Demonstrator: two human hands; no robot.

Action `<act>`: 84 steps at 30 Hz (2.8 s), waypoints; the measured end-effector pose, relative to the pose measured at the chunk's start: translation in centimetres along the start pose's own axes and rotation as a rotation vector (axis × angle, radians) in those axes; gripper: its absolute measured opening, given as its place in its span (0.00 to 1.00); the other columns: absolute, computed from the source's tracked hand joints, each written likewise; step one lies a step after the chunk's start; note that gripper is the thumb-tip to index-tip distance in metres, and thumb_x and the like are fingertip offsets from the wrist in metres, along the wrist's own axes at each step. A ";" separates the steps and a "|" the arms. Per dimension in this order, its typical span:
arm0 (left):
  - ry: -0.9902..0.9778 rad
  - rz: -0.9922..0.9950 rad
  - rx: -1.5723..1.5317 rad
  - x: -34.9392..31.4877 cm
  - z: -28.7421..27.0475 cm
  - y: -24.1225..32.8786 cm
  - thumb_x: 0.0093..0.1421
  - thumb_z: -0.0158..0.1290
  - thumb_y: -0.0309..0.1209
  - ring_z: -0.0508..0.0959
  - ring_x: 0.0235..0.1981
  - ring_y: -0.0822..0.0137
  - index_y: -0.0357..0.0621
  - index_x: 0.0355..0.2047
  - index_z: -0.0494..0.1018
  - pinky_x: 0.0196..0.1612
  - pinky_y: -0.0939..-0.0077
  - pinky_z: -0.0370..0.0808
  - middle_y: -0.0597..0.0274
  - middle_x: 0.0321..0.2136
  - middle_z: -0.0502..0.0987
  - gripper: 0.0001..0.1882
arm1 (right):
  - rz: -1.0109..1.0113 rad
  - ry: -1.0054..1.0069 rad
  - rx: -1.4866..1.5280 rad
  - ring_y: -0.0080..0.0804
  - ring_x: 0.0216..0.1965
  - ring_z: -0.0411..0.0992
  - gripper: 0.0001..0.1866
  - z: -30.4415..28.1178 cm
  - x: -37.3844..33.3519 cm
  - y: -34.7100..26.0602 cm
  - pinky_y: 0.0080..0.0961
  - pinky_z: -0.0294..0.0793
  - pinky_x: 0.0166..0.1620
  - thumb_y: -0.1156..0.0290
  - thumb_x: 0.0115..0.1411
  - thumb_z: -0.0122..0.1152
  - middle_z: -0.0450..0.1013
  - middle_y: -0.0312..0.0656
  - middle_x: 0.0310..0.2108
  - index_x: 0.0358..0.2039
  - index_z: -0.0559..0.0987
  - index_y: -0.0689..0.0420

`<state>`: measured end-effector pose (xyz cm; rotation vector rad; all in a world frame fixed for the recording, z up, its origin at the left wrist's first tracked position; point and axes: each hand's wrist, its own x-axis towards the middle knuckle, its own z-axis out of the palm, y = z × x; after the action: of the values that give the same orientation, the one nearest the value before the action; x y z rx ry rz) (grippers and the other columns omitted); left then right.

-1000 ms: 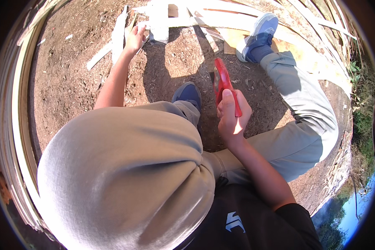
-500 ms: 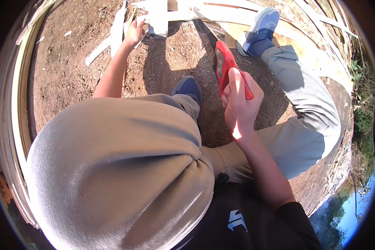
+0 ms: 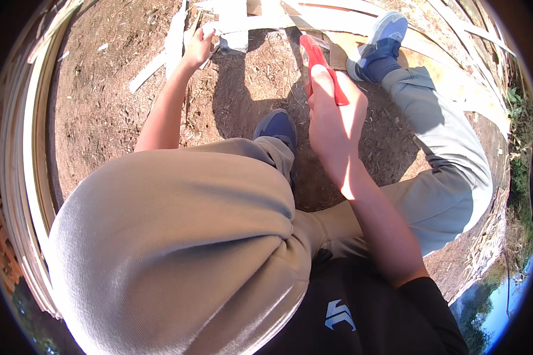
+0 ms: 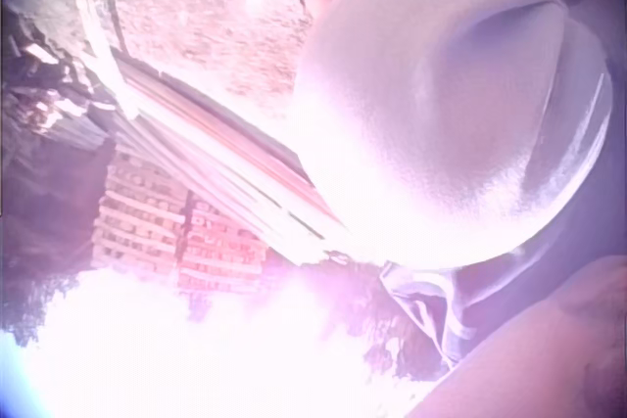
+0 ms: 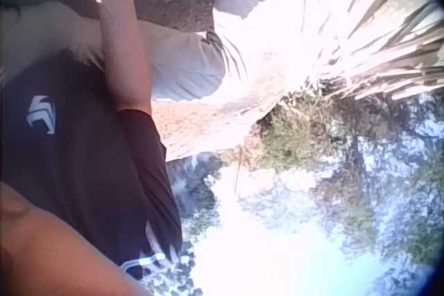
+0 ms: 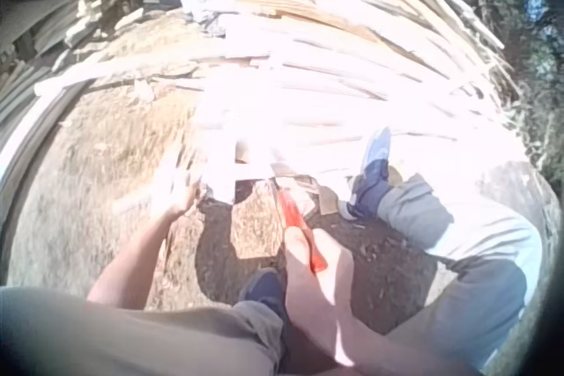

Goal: The person saws a piece of wood while sitting on the ground, using a handsaw to cut through the material.

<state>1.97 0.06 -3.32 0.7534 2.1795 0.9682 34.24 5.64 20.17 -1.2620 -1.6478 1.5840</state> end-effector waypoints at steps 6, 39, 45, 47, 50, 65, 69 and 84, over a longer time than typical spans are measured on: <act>0.030 -0.011 0.023 0.2 0.5 -0.1 0.72 0.46 0.44 0.74 0.25 0.70 0.37 0.42 0.74 0.31 0.68 0.72 0.60 0.23 0.75 0.20 | -0.050 0.021 -0.039 0.12 0.16 0.57 0.20 -3.5 -3.4 0.7 0.16 0.55 0.20 0.62 0.71 0.55 0.62 0.27 0.16 0.22 0.69 0.55; -0.022 0.158 0.518 -8.4 -21.3 12.3 0.68 0.53 0.35 0.72 0.25 0.78 0.48 0.49 0.75 0.30 0.78 0.71 0.66 0.29 0.77 0.12 | -0.090 -0.154 -0.158 0.30 0.22 0.70 0.19 -7.0 4.6 -4.9 0.31 0.69 0.30 0.61 0.67 0.57 0.74 0.44 0.19 0.30 0.81 0.66; -0.205 0.352 0.864 1.5 -18.3 20.6 0.70 0.47 0.38 0.75 0.26 0.71 0.48 0.50 0.74 0.33 0.70 0.74 0.62 0.31 0.79 0.13 | 0.010 -0.030 -0.045 0.22 0.20 0.61 0.16 -5.5 0.3 -2.4 0.28 0.63 0.26 0.65 0.68 0.59 0.64 0.38 0.16 0.27 0.75 0.63; -0.279 0.354 0.832 3.0 -12.7 21.6 0.70 0.47 0.38 0.79 0.30 0.68 0.46 0.49 0.75 0.37 0.67 0.77 0.57 0.33 0.80 0.14 | -0.080 0.013 -0.132 0.20 0.20 0.61 0.14 -4.7 -1.4 -1.0 0.27 0.62 0.25 0.67 0.68 0.59 0.65 0.36 0.16 0.28 0.74 0.62; -0.407 0.390 0.758 3.2 -5.0 17.6 0.68 0.50 0.40 0.82 0.41 0.57 0.44 0.52 0.75 0.47 0.61 0.79 0.51 0.39 0.82 0.18 | -0.005 0.008 0.013 0.15 0.21 0.61 0.13 -4.4 -3.3 2.7 0.23 0.61 0.25 0.68 0.69 0.57 0.66 0.32 0.18 0.27 0.74 0.60; -0.056 0.487 0.838 1.6 3.5 10.2 0.61 0.58 0.46 0.74 0.56 0.54 0.53 0.55 0.75 0.59 0.59 0.73 0.59 0.49 0.78 0.23 | -0.048 -0.005 -0.196 0.20 0.20 0.64 0.14 -1.8 -1.0 -2.1 0.28 0.65 0.25 0.68 0.67 0.59 0.66 0.40 0.16 0.27 0.72 0.62; -0.093 0.497 0.832 1.7 3.5 10.1 0.60 0.60 0.43 0.75 0.56 0.57 0.53 0.56 0.75 0.61 0.61 0.72 0.60 0.51 0.78 0.25 | 0.051 0.006 -0.134 0.19 0.23 0.63 0.14 -2.5 -0.1 -2.5 0.26 0.66 0.28 0.69 0.68 0.58 0.68 0.39 0.18 0.27 0.73 0.63; -0.099 0.368 0.826 1.0 3.2 10.3 0.62 0.58 0.44 0.80 0.52 0.55 0.59 0.57 0.75 0.56 0.59 0.76 0.58 0.49 0.81 0.23 | -0.086 -0.011 -0.227 0.17 0.22 0.64 0.13 -2.6 -1.8 -3.5 0.23 0.65 0.26 0.73 0.68 0.57 0.67 0.38 0.17 0.25 0.72 0.63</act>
<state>6.13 7.97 2.74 1.5775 2.3756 0.1228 36.32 5.70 24.35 -1.2745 -1.9058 1.3858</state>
